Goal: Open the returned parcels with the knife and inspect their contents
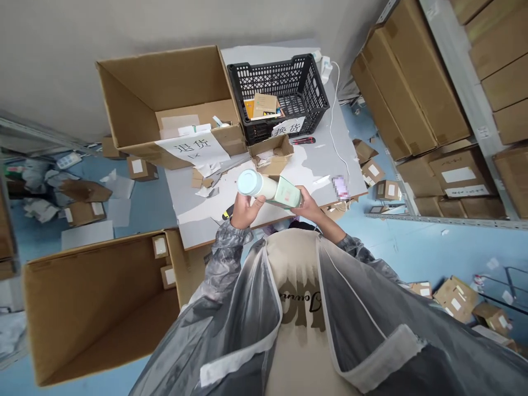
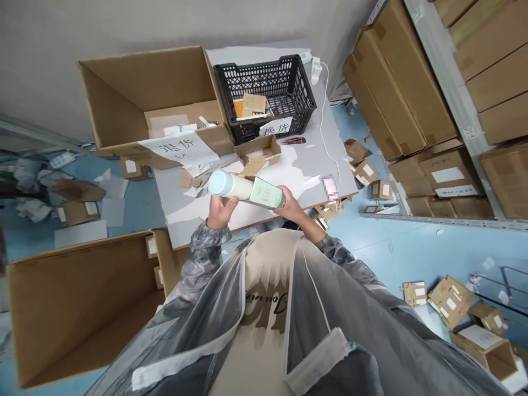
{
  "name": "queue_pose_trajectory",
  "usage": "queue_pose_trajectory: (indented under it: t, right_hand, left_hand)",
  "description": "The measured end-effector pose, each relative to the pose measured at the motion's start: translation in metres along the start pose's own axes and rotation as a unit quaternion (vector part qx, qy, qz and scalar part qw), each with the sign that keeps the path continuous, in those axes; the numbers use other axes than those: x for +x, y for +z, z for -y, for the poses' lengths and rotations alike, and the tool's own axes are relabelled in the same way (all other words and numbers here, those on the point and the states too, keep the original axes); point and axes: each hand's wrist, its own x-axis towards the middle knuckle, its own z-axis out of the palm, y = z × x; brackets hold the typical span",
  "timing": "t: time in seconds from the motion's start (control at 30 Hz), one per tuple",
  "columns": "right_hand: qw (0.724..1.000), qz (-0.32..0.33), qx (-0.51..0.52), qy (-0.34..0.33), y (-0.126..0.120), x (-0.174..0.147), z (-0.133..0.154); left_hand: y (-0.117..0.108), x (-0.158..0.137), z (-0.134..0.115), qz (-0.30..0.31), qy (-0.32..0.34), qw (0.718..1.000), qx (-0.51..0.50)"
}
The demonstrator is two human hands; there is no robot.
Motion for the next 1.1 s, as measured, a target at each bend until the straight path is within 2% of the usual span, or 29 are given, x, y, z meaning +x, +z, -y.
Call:
queue_pose_trajectory:
  t: [0.17,0.3,0.37,0.47,0.57,0.77,0.97,1.1]
  right_hand:
    - [0.995,-0.008,0.088,0.035,0.022,-0.003,0.002]
    - [0.992,-0.024,0.120,0.041,0.031,0.005,0.007]
    - [0.990,-0.019,0.131,0.043,0.032,0.010,0.011]
    - [0.988,-0.021,0.141,0.054,0.035,0.016,0.016]
    - [0.986,-0.033,0.150,0.070,0.038,0.018,0.017]
    - [0.984,-0.041,0.158,0.076,0.039,0.019,0.013]
    - [0.979,-0.015,0.173,0.110,0.044,0.015,0.011]
    - [0.976,-0.005,0.189,0.109,0.048,0.015,0.012]
  left_hand:
    - [0.025,-0.016,0.004,-0.095,0.003,0.995,0.026]
    - [0.032,-0.018,-0.005,-0.150,0.035,0.986,0.069]
    - [0.030,-0.014,-0.018,-0.138,0.046,0.984,0.103]
    - [0.028,-0.007,-0.040,-0.090,0.054,0.982,0.154]
    - [0.025,0.000,-0.052,-0.054,0.055,0.982,0.174]
    - [0.022,0.003,-0.039,-0.068,0.023,0.983,0.169]
    - [0.033,-0.008,-0.026,-0.090,-0.002,0.980,0.175]
    - [0.037,-0.008,-0.015,-0.114,-0.021,0.988,0.101]
